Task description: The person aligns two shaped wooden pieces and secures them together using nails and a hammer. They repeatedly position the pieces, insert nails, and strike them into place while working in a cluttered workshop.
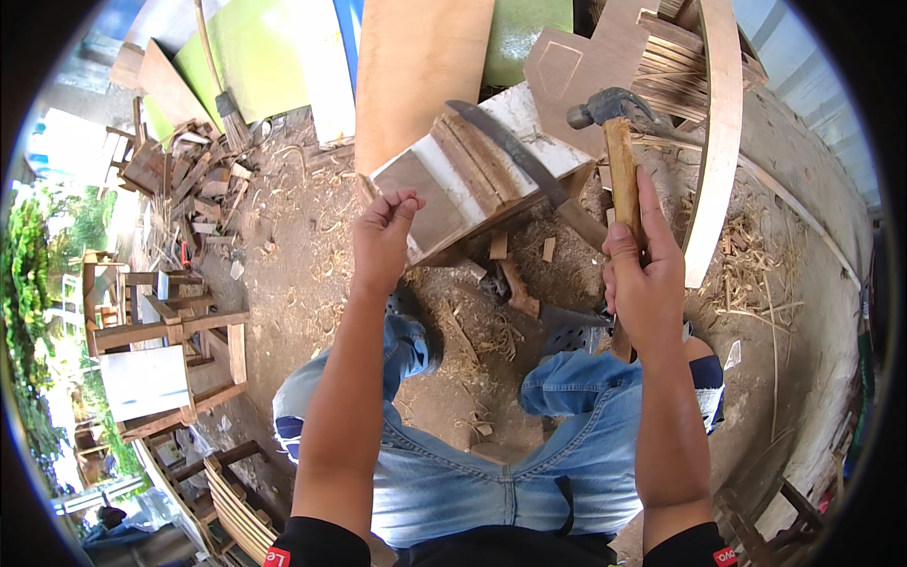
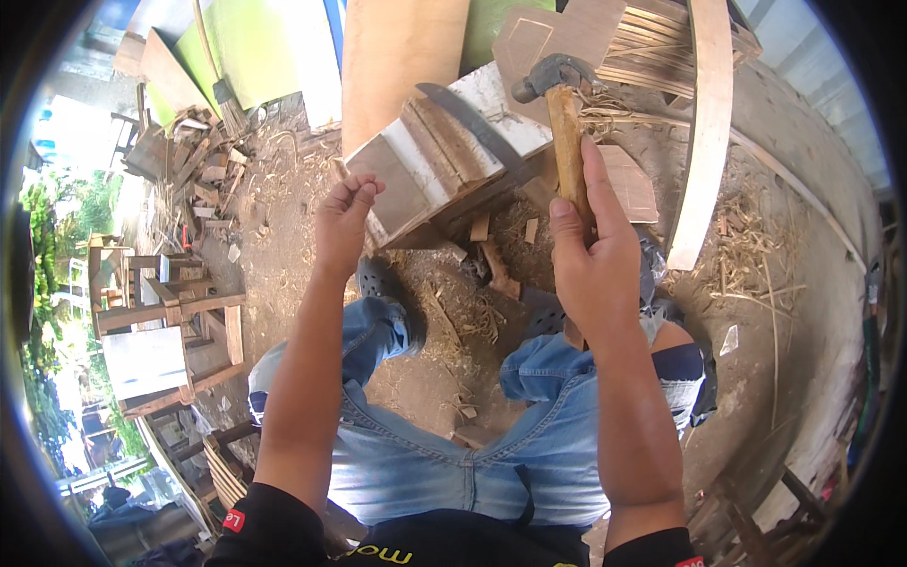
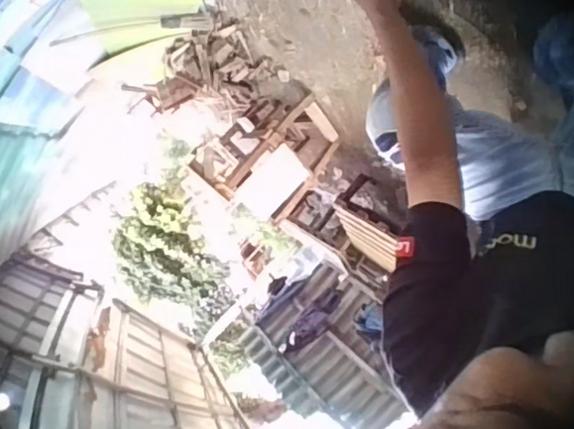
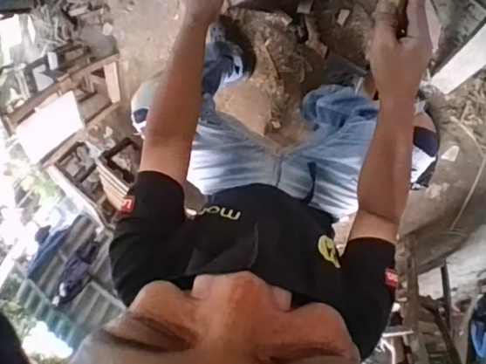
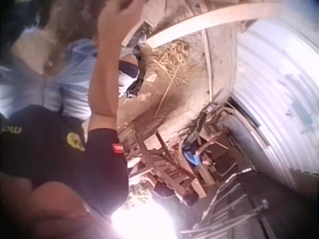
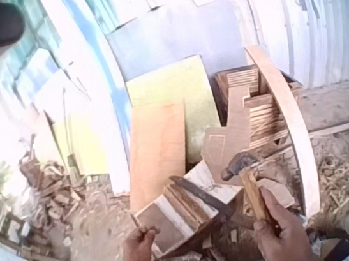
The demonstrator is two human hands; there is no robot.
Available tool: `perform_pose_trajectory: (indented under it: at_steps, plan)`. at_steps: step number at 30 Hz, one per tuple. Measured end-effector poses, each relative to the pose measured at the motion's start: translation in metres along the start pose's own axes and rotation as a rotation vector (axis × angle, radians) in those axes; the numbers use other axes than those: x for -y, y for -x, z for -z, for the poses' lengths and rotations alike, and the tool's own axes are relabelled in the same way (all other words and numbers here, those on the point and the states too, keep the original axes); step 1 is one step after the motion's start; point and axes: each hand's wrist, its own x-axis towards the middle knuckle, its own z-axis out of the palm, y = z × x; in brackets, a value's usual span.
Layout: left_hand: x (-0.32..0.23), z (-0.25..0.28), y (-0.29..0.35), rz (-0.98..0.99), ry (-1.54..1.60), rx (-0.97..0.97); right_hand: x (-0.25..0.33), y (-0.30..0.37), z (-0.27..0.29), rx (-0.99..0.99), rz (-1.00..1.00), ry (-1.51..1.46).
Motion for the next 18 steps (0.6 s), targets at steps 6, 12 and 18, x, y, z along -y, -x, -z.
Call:
perform_pose_trajectory:
  at_steps: [6,12,18]
  plan:
    - [0.036,0.006,0.015,-0.233,-0.450,-0.088,0.005,0.008,-0.020,0.025,-0.001,0.035]
    - [0.036,-0.001,0.021,-0.013,-0.473,0.018,0.004,0.013,-0.035,0.042,0.056,0.063]
    - [0.041,-0.004,0.018,-0.029,-0.488,0.019,0.001,0.013,-0.040,0.077,0.084,0.100]
